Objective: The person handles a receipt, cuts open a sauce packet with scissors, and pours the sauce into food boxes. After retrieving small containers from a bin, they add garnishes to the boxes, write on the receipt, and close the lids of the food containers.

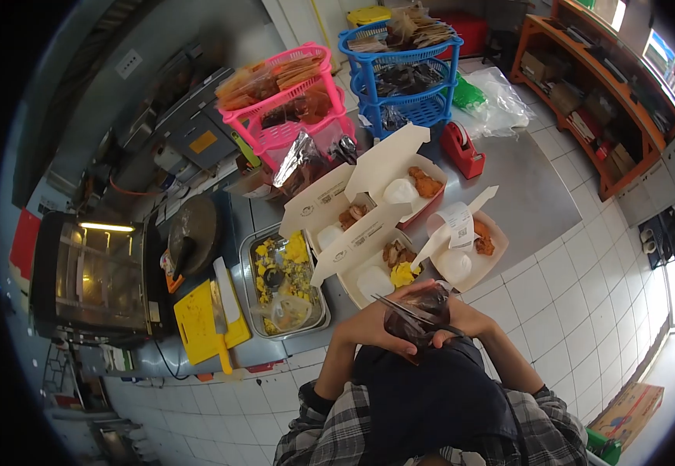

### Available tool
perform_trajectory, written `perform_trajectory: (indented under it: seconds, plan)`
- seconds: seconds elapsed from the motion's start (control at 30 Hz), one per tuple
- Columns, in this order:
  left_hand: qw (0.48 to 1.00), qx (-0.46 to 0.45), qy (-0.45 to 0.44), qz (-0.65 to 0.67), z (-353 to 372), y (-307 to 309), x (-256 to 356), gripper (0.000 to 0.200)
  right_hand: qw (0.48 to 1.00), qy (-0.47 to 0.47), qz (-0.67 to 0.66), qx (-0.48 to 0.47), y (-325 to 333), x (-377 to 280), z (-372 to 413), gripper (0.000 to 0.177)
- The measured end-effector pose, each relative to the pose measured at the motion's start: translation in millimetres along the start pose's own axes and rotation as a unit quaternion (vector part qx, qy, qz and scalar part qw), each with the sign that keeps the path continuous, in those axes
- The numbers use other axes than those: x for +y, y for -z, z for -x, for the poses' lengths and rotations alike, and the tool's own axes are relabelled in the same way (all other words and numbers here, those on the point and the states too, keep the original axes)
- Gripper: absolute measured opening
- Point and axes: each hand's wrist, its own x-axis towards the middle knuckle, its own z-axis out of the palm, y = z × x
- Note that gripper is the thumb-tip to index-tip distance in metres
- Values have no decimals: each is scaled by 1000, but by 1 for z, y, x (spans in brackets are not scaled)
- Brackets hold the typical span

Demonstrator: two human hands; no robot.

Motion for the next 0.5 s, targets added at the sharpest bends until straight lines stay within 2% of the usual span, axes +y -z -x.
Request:
perform_trajectory:
  seconds: [0.03, 0.07, 0.13, 0.17, 0.23, 0.27, 0.33, 0.4, 0.47, 0.5]
  plan:
    - [1000, 7, -1, -16, -1, -3, -3, 110, 986, 129, -99, 43, -3, 0, -3, 99]
    - [999, 14, -2, -33, -3, -5, -5, 111, 986, 128, -101, 36, -2, -3, -2, 99]
    - [999, 27, 18, -44, 0, -10, -8, 111, 981, -13, -190, -25, 2, -14, 3, 90]
    - [997, 33, 38, -53, 2, -12, -10, 112, 981, -14, -189, -31, 3, -8, 3, 90]
    - [996, 63, 18, -62, 6, -15, -21, 113, 967, -58, -231, -90, 2, 7, 4, 77]
    - [994, 86, -1, -71, 8, -15, -26, 114, 966, -59, -231, -97, 4, 11, 7, 77]
    - [990, 131, -8, -52, 20, -5, -32, 115, 944, -67, -273, -174, 10, 14, 12, 71]
    - [984, 173, -15, -33, 31, 8, -42, 116, 945, -69, -257, -189, 21, 32, 18, 72]
    - [950, 289, -52, 107, 38, 19, -57, 116, 946, -74, -241, -203, 31, 38, 24, 73]
    - [948, 294, -53, 109, 40, 22, -58, 116, 948, -78, -242, -191, 34, 36, 28, 73]
